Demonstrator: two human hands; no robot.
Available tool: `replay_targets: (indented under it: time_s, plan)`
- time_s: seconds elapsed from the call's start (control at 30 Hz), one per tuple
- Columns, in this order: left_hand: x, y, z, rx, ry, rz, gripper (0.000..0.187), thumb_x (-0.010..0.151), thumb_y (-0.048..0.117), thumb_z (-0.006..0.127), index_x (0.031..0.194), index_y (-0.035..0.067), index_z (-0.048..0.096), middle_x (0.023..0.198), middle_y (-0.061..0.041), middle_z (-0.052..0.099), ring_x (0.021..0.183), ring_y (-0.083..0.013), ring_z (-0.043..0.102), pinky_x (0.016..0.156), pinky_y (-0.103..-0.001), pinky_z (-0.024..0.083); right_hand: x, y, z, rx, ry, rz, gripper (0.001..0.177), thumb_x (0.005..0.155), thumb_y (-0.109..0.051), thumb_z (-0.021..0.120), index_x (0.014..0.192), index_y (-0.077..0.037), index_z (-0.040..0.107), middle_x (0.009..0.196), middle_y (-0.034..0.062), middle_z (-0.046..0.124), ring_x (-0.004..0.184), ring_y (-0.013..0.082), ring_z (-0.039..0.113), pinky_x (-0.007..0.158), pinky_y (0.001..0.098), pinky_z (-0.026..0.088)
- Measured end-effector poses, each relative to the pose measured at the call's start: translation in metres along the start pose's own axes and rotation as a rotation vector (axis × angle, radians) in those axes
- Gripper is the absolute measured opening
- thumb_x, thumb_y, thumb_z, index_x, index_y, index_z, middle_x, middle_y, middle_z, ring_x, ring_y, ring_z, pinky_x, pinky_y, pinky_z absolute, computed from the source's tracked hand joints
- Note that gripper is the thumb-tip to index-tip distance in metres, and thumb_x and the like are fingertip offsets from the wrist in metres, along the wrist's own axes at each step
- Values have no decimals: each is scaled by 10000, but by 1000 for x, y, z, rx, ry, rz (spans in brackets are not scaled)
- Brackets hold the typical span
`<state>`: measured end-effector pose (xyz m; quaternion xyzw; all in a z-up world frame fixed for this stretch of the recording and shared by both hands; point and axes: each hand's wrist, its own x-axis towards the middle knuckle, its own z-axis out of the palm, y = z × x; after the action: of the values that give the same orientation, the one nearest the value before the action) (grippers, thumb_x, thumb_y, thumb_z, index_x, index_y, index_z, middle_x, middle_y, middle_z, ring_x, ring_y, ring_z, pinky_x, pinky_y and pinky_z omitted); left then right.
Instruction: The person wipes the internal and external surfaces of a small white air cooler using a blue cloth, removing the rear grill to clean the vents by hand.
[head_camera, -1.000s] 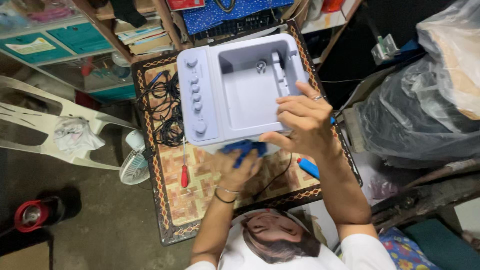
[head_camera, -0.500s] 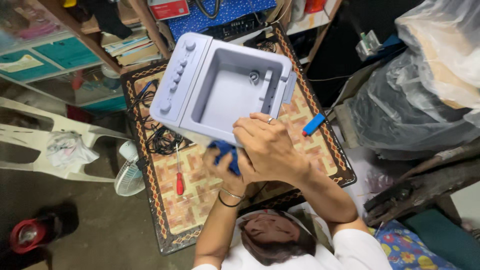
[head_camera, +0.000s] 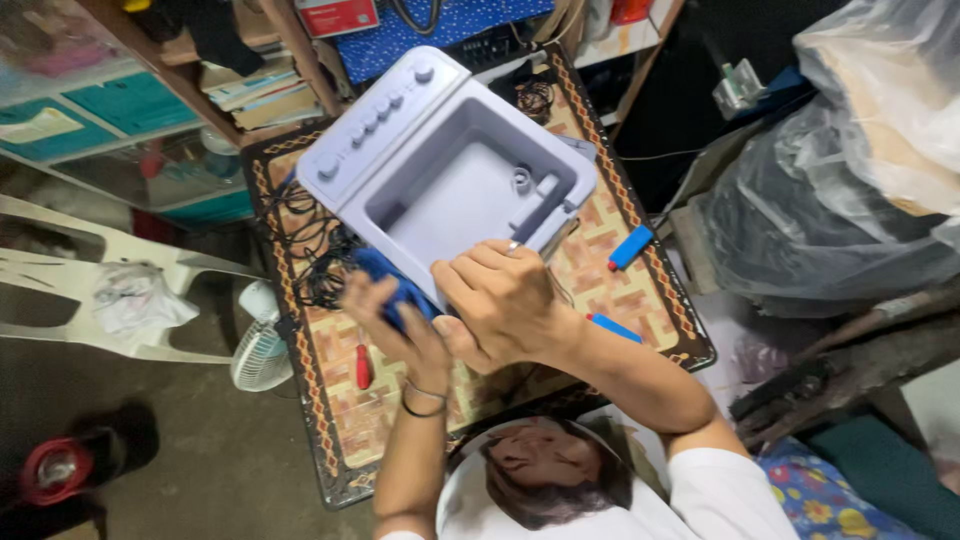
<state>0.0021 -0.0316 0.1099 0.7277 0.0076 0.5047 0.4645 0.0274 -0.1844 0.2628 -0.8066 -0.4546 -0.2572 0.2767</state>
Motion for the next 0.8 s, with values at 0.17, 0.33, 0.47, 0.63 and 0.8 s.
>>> replay_targets:
  time_s: [0.17, 0.33, 0.47, 0.63, 0.8]
  plan:
    - [-30, -42, 9, -129, 2, -138, 343, 1070, 353, 536, 1147, 20, 568, 1305, -184, 525, 1289, -345, 493, 1165, -506, 366, 2, -4, -8, 20, -48, 2, 375, 852, -247, 590, 1076, 53, 609, 827, 130, 592, 749, 320, 605, 757, 425, 493]
    - [9, -53, 24, -171, 21, -264, 301, 1056, 301, 569, 1120, 7, 554, 1256, -182, 559, 1218, -327, 532, 1140, -472, 384, 4, -5, -2, -18, -1, -10, 394, 849, -218, 586, 1116, 71, 604, 836, 129, 588, 761, 316, 611, 774, 424, 498]
    - [32, 0, -2, -126, -52, -125, 356, 1055, 355, 506, 1175, 24, 553, 1303, -161, 538, 1273, -307, 532, 1172, -464, 388, 2, -7, 2, -22, 28, -18, 389, 840, -211, 581, 1085, 86, 633, 822, 142, 611, 752, 320, 636, 790, 429, 520]
    - [13, 8, 10, -189, 5, 18, 485, 1026, 426, 523, 1312, 36, 502, 1345, -140, 510, 1317, -291, 493, 1171, -444, 375, 1, -2, 3, -24, 46, -27, 402, 781, -180, 543, 1055, 89, 660, 906, 172, 691, 816, 326, 696, 852, 433, 566]
    - [1, -39, 24, -192, -31, -271, 588, 1009, 279, 552, 1474, -39, 386, 1454, -208, 473, 1369, -327, 467, 1197, -442, 353, 5, 4, 2, -46, 75, -49, 386, 792, -215, 564, 1039, 60, 672, 920, 159, 710, 849, 318, 718, 867, 444, 578]
